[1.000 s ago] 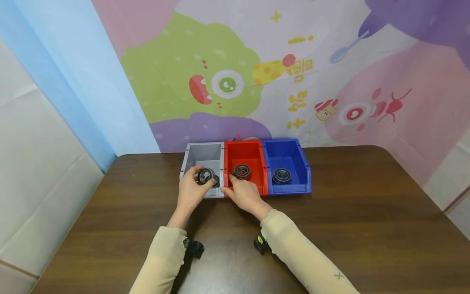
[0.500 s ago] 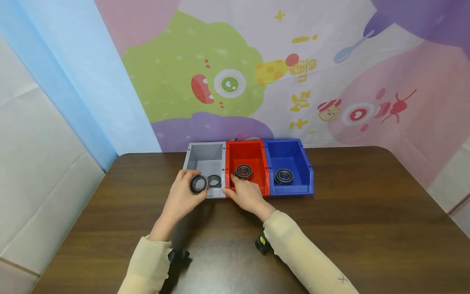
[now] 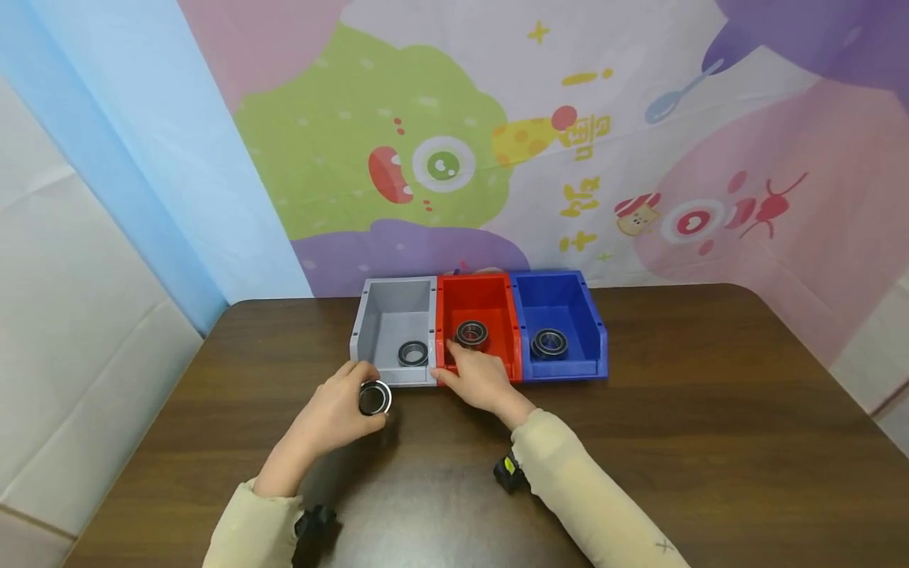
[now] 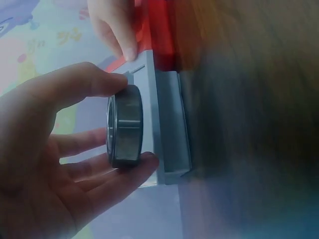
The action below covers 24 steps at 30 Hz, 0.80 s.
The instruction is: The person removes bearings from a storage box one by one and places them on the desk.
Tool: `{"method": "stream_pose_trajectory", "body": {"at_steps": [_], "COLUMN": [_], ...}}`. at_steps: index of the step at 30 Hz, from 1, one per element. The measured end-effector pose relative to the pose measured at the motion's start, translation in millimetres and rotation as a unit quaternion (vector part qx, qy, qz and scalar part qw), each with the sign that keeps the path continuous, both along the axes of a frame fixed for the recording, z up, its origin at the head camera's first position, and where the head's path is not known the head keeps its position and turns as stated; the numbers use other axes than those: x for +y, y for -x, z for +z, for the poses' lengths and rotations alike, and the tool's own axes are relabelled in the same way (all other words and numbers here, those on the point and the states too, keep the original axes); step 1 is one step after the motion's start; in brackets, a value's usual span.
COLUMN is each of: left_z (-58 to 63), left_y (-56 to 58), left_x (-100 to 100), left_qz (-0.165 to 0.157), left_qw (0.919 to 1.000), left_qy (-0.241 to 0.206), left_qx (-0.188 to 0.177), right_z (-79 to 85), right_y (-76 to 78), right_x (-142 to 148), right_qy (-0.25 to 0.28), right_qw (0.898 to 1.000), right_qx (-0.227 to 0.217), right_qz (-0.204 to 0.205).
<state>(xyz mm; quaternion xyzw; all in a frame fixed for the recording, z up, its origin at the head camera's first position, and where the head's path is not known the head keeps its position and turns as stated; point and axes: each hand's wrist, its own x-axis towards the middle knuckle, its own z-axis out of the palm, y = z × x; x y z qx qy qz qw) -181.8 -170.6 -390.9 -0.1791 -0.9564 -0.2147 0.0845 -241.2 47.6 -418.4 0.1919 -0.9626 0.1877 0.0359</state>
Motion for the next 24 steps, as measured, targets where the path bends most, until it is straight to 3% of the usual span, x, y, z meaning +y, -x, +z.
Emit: {"method": "stream_pose_trajectory", "body": {"at_steps": [10, 24], "left_z": [-8.1, -14.0], "left_y": [-6.4, -9.3], "left_x": [0, -3], "left_qz": [-0.014, -0.061], "left_qw": [0.9959, 0.9929], "left_qy": [0.072, 0.066], "left_qx": [-0.054, -0.078], "right_z": [1.4, -1.4], "right_y": [1.3, 2.3], "right_x": [3, 4], "right_qy": [-0.009, -0.014], "right_qw": [1.0, 0.999], "right_qx": [-0.018, -0.014], "right_qz": [0.015, 0.03]}}
